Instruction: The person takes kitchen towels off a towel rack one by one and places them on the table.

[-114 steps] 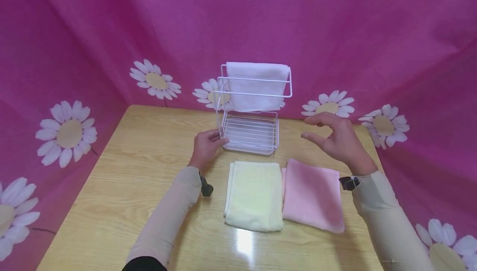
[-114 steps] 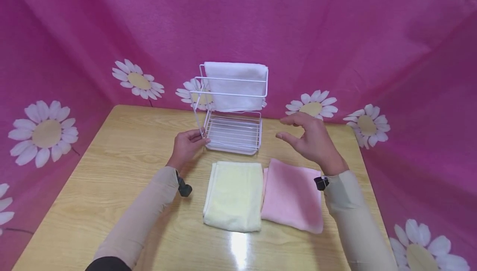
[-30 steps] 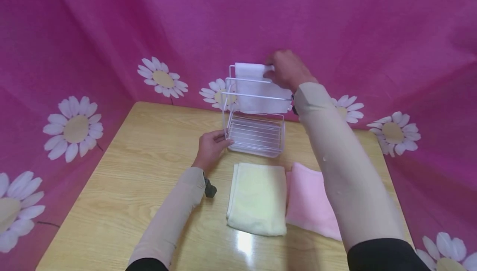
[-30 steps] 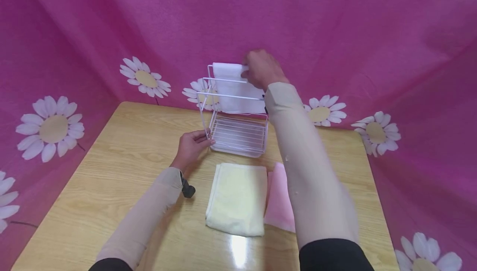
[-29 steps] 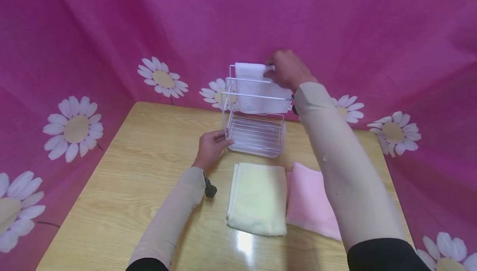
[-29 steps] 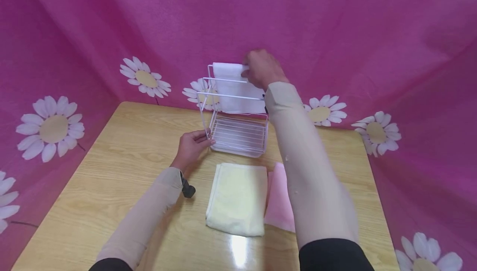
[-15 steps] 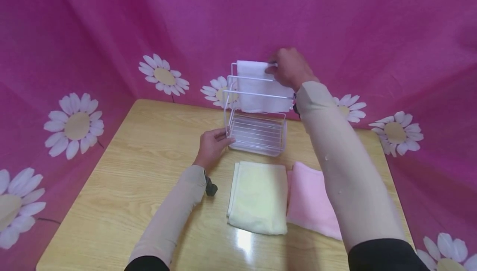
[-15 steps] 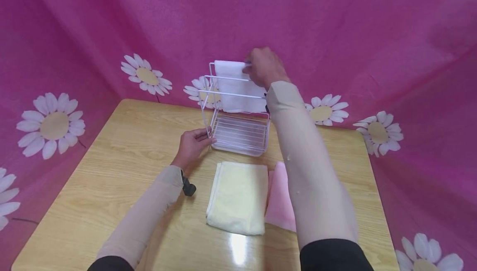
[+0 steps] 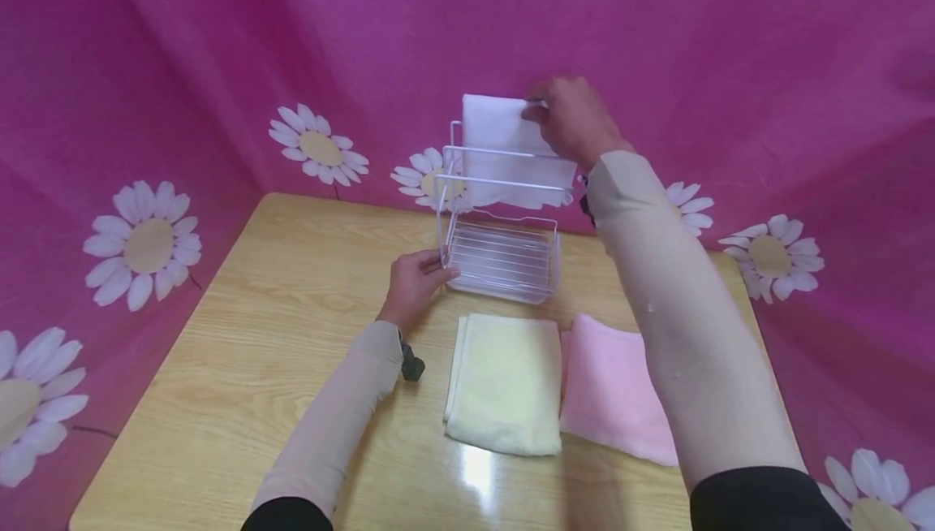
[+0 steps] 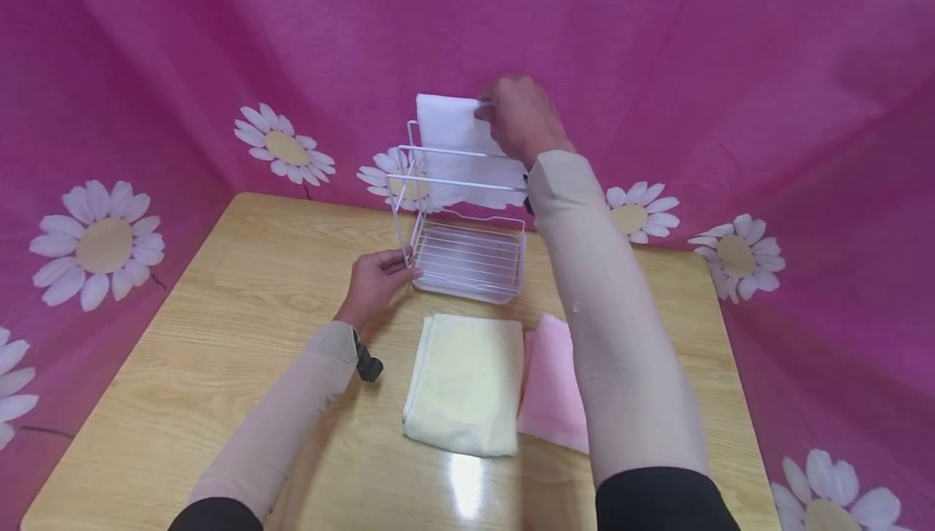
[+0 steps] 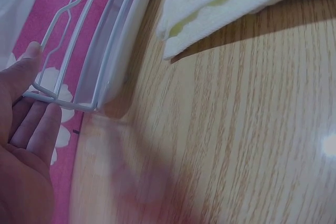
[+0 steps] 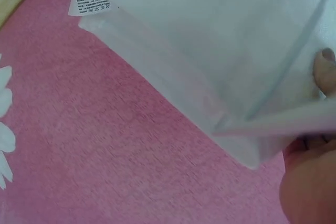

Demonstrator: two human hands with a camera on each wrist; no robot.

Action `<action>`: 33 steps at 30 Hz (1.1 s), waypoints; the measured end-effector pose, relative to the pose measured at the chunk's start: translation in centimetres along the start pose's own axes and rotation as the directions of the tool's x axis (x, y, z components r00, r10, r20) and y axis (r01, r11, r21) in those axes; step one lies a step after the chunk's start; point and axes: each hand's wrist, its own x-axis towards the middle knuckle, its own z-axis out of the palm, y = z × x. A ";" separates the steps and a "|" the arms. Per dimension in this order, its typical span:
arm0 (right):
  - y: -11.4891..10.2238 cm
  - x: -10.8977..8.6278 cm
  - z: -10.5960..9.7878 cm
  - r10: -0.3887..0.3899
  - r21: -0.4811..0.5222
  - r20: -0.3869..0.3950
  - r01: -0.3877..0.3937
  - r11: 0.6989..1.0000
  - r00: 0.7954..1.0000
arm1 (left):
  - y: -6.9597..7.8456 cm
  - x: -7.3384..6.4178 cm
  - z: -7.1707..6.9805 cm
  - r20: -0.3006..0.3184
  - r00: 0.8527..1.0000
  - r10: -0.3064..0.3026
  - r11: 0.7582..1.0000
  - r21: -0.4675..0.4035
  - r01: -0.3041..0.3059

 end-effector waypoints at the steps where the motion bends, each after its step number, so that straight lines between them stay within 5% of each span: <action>1: 0.0 0.0 -0.1 -0.016 0.003 -0.009 0.016 1.000 1.000 | 0.0 0.0 0.0 -0.001 1.000 -0.003 1.000 0.001 0.003; 33: -1.7 -0.9 -5.9 0.036 -0.024 -0.224 -0.043 0.999 0.974 | -0.2 0.2 0.0 0.000 1.000 -0.012 1.000 0.024 0.012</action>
